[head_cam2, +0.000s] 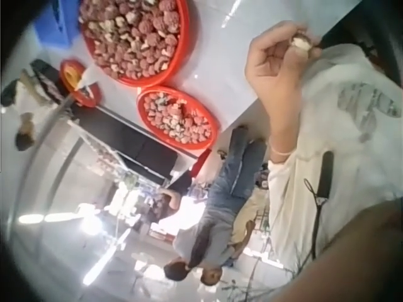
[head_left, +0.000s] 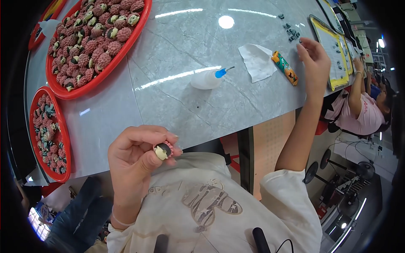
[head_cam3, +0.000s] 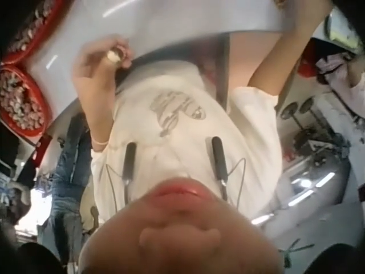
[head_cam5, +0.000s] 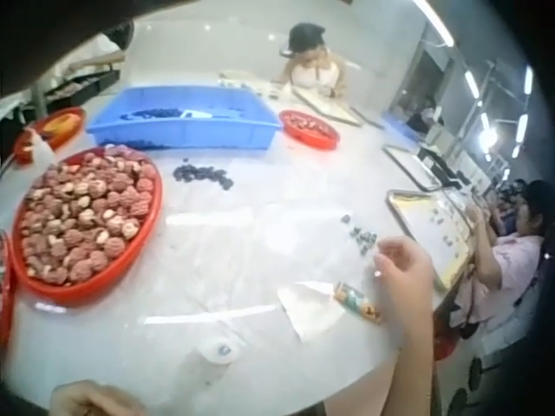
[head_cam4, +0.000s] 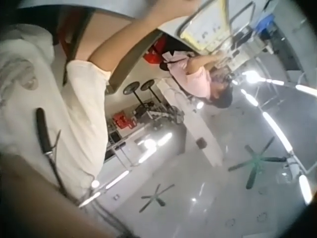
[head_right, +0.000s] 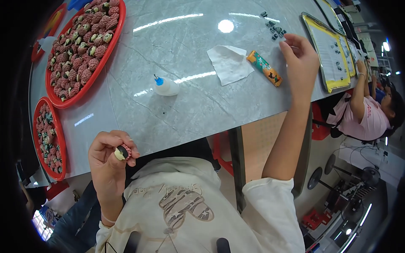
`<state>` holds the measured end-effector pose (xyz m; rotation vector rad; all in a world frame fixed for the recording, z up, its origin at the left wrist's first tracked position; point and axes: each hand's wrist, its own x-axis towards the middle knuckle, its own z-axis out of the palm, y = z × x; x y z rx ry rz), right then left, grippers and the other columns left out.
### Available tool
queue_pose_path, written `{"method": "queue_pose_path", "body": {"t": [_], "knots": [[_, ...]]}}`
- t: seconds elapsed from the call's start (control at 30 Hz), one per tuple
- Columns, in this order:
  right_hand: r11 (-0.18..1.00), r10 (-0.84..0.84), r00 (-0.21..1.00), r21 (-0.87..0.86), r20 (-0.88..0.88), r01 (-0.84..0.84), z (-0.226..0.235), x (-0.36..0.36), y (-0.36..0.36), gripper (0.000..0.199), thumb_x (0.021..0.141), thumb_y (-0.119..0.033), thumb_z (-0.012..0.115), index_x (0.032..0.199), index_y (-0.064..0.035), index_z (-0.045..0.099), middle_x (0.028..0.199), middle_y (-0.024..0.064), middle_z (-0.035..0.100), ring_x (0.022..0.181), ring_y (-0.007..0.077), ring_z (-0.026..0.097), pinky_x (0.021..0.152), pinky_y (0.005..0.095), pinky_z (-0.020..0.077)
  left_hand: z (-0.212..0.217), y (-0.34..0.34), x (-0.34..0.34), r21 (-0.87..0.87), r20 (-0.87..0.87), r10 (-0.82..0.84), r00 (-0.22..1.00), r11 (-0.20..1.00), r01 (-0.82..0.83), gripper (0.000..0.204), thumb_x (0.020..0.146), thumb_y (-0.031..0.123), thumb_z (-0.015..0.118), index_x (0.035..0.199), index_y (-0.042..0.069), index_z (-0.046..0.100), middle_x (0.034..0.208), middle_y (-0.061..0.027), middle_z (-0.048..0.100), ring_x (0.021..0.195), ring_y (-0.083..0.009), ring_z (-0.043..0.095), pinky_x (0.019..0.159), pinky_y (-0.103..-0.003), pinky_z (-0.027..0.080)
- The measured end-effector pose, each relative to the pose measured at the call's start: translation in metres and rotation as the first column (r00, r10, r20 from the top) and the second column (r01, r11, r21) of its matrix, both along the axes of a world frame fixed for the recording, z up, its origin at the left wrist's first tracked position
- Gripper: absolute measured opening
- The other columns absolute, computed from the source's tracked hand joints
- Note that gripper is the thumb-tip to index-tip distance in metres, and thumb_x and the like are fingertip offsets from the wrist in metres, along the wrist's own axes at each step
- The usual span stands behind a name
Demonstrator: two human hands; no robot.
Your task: The person applies glue to figurine heads using a needle-tip bottle, attaches figurine body parts to them by hand, and places the assembled pieces into a tray.
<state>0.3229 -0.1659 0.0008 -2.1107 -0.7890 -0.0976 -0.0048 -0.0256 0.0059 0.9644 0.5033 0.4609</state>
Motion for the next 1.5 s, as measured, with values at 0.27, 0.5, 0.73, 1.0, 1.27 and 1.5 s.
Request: {"method": "queue_pose_path", "body": {"t": [0.27, 0.5, 0.73, 1.0, 1.27, 1.5], "knots": [[0.746, 0.594, 0.464, 0.666, -0.658, -0.010, 0.025, -0.091, -0.001, 0.026, 0.083, -0.011, 0.048, 0.102, 0.0072, 0.048, 0.091, 0.0160, 0.051, 0.067, 0.0116, 0.051, 0.060, 0.0160, 0.0424, 0.000, 0.002, 0.003, -0.076, 0.021, -0.001, 1.000, 0.997, 0.003, 0.029, 0.074, 0.018, 0.063, 0.091, -0.003, 0.049, 0.089, -0.0157, 0.053, 0.072, -0.0183, 0.057, 0.060, -0.023, 0.048], [0.680, 0.733, 0.223, 0.703, -0.642, -0.210, 0.024, -0.133, 0.010, 0.022, 0.082, -0.013, 0.051, 0.096, 0.0039, 0.047, 0.088, 0.0161, 0.049, 0.057, 0.0104, 0.049, 0.049, 0.0153, 0.0421, 0.002, -0.002, 0.010, -0.059, 0.070, -0.053, 0.996, 0.997, 0.057, 0.032, 0.075, 0.024, 0.062, 0.092, 0.000, 0.048, 0.092, -0.0138, 0.050, 0.071, -0.0174, 0.056, 0.057, -0.019, 0.046], [0.736, 0.673, 0.206, 0.614, -0.710, -0.287, 0.024, -0.157, 0.022, 0.026, 0.075, -0.015, 0.062, 0.092, -0.0032, 0.047, 0.091, 0.0109, 0.045, 0.067, 0.0098, 0.044, 0.053, 0.0136, 0.0371, 0.002, -0.006, 0.005, -0.097, 0.066, -0.053, 0.996, 0.994, 0.060, 0.038, 0.073, 0.028, 0.063, 0.094, 0.000, 0.048, 0.091, -0.0149, 0.052, 0.070, -0.0182, 0.058, 0.056, -0.020, 0.047], [0.756, 0.650, 0.271, 0.570, -0.710, -0.321, 0.028, -0.171, 0.026, 0.024, 0.073, -0.015, 0.063, 0.089, -0.0052, 0.048, 0.090, 0.0121, 0.047, 0.067, 0.0107, 0.045, 0.051, 0.0150, 0.0379, 0.000, -0.009, 0.006, -0.097, 0.108, -0.037, 0.993, 0.994, 0.048, 0.040, 0.073, 0.030, 0.064, 0.094, 0.000, 0.048, 0.091, -0.0162, 0.053, 0.070, -0.0177, 0.058, 0.055, -0.020, 0.048], [0.723, 0.690, 0.455, 0.561, -0.563, -0.403, 0.030, -0.186, 0.031, 0.025, 0.074, -0.011, 0.061, 0.091, 0.0018, 0.048, 0.091, 0.0182, 0.049, 0.065, 0.0144, 0.051, 0.054, 0.0190, 0.0434, -0.002, -0.011, 0.005, -0.109, 0.096, -0.019, 0.995, 0.994, 0.029, 0.041, 0.071, 0.028, 0.066, 0.094, 0.000, 0.048, 0.090, -0.0147, 0.053, 0.071, -0.0165, 0.058, 0.057, -0.021, 0.048], [0.612, 0.790, 0.476, 0.513, -0.385, -0.602, 0.026, -0.183, 0.030, 0.024, 0.070, 0.001, 0.060, 0.089, 0.0051, 0.047, 0.087, 0.0212, 0.051, 0.071, 0.0195, 0.056, 0.062, 0.0224, 0.0476, -0.002, -0.013, 0.005, -0.152, 0.091, 0.027, 0.995, 0.988, -0.013, 0.041, 0.067, 0.025, 0.069, 0.090, -0.002, 0.048, 0.087, -0.0124, 0.055, 0.075, -0.0154, 0.057, 0.063, -0.022, 0.048]]}}
